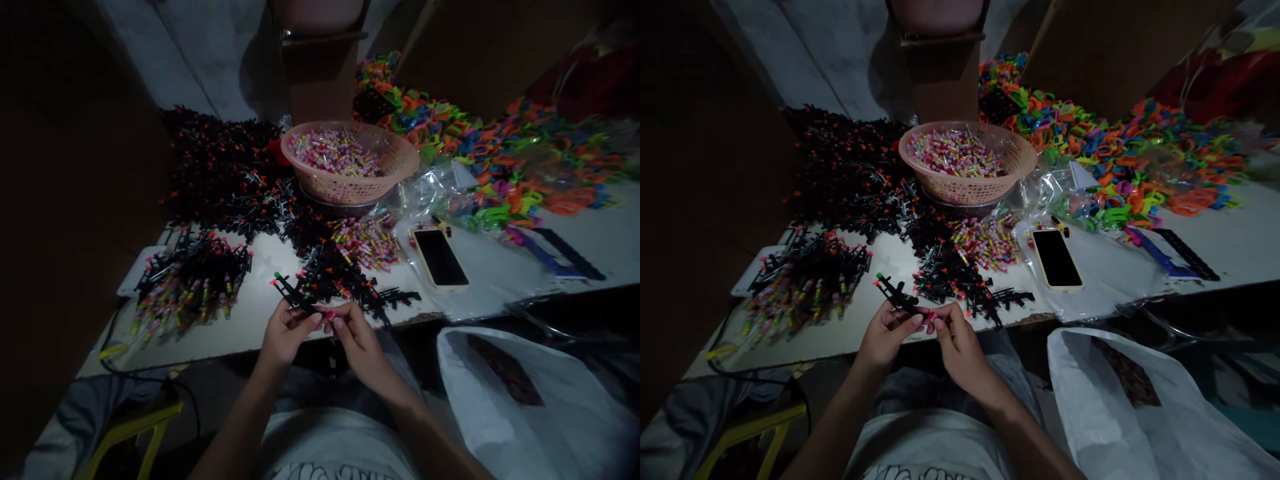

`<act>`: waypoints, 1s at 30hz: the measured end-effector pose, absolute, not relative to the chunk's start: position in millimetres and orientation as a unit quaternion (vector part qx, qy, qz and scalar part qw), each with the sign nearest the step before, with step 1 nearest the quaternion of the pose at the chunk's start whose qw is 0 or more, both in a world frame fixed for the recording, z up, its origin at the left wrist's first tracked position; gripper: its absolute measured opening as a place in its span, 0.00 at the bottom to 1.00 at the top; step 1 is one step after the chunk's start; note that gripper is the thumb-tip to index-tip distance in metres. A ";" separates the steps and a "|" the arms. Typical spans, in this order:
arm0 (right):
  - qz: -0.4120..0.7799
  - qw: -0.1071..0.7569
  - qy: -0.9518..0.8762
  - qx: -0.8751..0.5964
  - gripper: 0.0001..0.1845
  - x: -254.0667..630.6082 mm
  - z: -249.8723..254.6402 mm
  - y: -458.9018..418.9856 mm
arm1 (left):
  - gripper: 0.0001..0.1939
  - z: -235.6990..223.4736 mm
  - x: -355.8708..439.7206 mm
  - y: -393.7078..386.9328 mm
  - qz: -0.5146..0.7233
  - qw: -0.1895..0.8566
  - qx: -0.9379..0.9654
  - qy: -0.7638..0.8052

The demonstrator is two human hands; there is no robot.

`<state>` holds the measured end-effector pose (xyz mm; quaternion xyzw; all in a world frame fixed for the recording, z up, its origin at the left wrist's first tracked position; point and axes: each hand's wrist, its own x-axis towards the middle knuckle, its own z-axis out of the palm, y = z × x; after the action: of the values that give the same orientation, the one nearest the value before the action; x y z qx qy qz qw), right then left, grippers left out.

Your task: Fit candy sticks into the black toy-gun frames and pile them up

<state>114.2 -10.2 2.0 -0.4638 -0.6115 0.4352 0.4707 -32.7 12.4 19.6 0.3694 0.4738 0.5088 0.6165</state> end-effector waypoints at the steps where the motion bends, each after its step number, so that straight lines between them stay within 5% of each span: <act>1: 0.437 0.472 -0.610 -0.462 0.08 114.3 1.4 -10.0 | 0.22 19.8 -32.5 12.8 0.507 0.613 0.372 0.479; 15: 0.288 0.365 -0.687 -0.559 0.07 102.0 -10.3 -3.2 | 0.21 -8.5 -19.2 14.6 0.540 0.611 0.264 0.516; 22: 0.143 0.191 -0.758 -0.608 0.04 101.8 -13.3 2.0 | 0.21 -11.1 -12.8 11.9 0.538 0.640 0.216 0.504; 30: 0.197 0.226 -0.762 -0.574 0.07 103.6 -16.6 3.8 | 0.19 -8.1 -11.4 10.7 0.537 0.632 0.265 0.492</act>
<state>103.6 3.8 -16.6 -0.5739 -0.7621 0.1969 0.2260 -11.4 10.7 -8.1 0.2648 0.4921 0.5375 0.6315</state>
